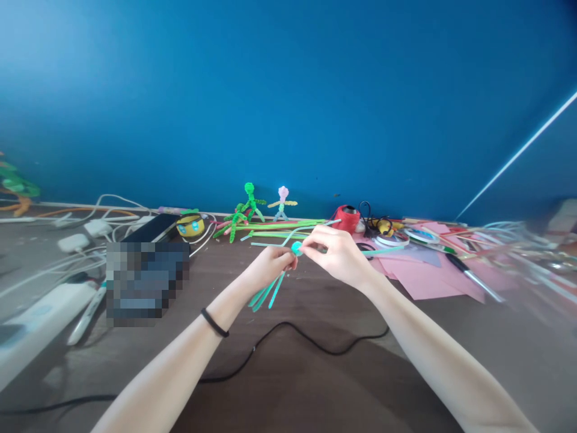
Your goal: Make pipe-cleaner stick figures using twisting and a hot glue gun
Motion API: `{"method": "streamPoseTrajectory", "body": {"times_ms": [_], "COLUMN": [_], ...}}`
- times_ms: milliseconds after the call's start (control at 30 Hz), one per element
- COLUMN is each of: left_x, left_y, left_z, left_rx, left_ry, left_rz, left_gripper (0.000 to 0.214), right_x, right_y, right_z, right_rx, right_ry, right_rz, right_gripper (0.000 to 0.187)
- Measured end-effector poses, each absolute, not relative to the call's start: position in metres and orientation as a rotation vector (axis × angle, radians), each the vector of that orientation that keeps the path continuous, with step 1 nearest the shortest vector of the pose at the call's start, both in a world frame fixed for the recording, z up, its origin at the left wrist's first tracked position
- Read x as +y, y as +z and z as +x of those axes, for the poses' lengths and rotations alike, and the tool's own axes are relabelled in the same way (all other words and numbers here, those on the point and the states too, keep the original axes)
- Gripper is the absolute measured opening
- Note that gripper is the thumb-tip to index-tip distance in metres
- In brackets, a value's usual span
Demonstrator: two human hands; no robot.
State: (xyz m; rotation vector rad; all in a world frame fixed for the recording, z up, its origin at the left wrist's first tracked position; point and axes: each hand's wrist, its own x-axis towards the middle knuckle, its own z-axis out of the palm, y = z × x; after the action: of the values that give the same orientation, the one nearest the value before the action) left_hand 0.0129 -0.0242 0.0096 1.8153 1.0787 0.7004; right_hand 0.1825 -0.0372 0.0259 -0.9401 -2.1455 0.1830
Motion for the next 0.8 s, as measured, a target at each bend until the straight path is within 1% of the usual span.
{"method": "streamPoseTrajectory", "body": {"times_ms": [367, 800], "left_x": [-0.0221, -0.0271], "left_y": [0.0048, 0.0039], "left_z": [0.0169, 0.0178], "left_rx": [1.130, 0.967], "left_ry": [0.895, 0.958], "left_rz": [1.662, 1.329], "left_gripper": [0.022, 0.021], "right_x": [-0.0349, -0.0335], "right_y": [0.0220, 0.0205], "right_z": [0.1808, 0.1805], "right_rx": [-2.047, -1.987], "right_ry": [0.283, 0.351], "right_rz": [-0.996, -1.014], "right_gripper": [0.015, 0.011]}}
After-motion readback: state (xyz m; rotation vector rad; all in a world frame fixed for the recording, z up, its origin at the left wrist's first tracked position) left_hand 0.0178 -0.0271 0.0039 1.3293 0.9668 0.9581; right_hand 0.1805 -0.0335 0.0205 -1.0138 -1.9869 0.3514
